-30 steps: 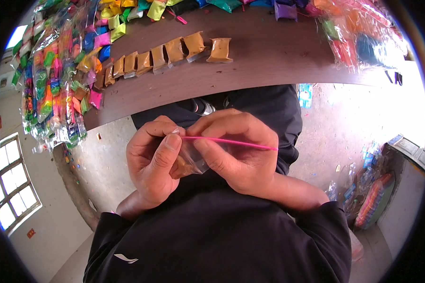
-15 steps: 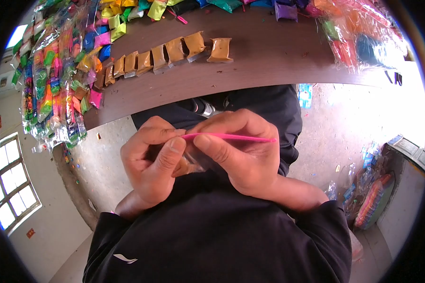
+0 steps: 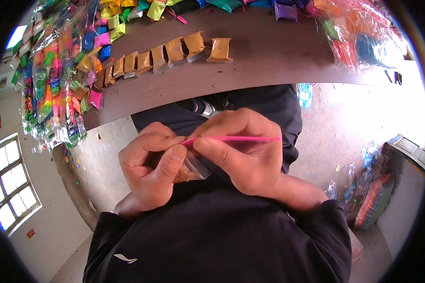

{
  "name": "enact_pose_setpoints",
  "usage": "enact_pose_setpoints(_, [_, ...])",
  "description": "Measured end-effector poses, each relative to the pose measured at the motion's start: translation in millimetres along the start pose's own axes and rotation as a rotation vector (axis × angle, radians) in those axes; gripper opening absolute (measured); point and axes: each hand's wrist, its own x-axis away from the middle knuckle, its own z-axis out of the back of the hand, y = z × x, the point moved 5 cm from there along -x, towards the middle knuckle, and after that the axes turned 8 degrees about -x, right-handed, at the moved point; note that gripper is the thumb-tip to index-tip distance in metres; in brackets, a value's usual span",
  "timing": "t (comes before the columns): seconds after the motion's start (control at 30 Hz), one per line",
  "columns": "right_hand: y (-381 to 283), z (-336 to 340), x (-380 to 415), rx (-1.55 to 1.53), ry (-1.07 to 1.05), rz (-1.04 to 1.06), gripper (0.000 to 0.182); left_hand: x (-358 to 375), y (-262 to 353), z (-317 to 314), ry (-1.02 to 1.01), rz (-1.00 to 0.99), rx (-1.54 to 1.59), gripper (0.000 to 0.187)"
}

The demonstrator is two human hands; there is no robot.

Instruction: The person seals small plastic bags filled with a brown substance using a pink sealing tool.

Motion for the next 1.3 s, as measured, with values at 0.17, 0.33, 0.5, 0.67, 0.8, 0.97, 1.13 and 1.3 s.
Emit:
enact_pose_setpoints(0.17, [11.9, 2.4, 1.9, -0.257, 0.077, -0.124, 0.009, 1.1, 2.0, 2.2, -0.018, -0.025, -0.097, 0.012])
enact_pose_setpoints(0.33, [5.1, 8.9, -6.0, 0.091, -0.182, 0.171, 0.012, 6.0, -13.8, 5.8, -0.084, 0.328, 0.281, 0.012])
enact_pose_setpoints(0.5, [-9.8, 1.6, -5.7, 0.412, -0.32, 0.454, 0.022, 9.8, -11.6, -4.6, -0.044, 0.331, 0.358, 0.012])
enact_pose_setpoints(0.67, [-10.2, -4.0, 3.1, 0.38, -0.179, 0.689, 0.027, 15.9, -13.2, -16.6, 0.034, 0.338, 0.51, 0.013])
enact_pose_setpoints(0.8, [-15.1, -3.9, 4.7, 0.47, -0.23, 0.763, 0.032, 18.4, -19.4, -23.0, 0.07, 0.273, 0.63, 0.016])
enact_pose_setpoints(0.97, [-18.2, -6.5, 7.5, 0.561, -0.27, 0.815, 0.035, 18.6, -15.9, -27.9, 0.103, 0.26, 0.684, 0.017])
enact_pose_setpoints(1.13, [-19.8, -10.5, 9.3, 0.653, -0.274, 0.855, 0.034, 19.4, -13.4, -24.2, 0.116, 0.238, 0.597, 0.017])
enact_pose_setpoints(1.3, [-24.5, -13.3, 9.6, 0.658, -0.293, 0.846, 0.033, 21.5, -15.0, -19.3, 0.109, 0.191, 0.498, 0.019])
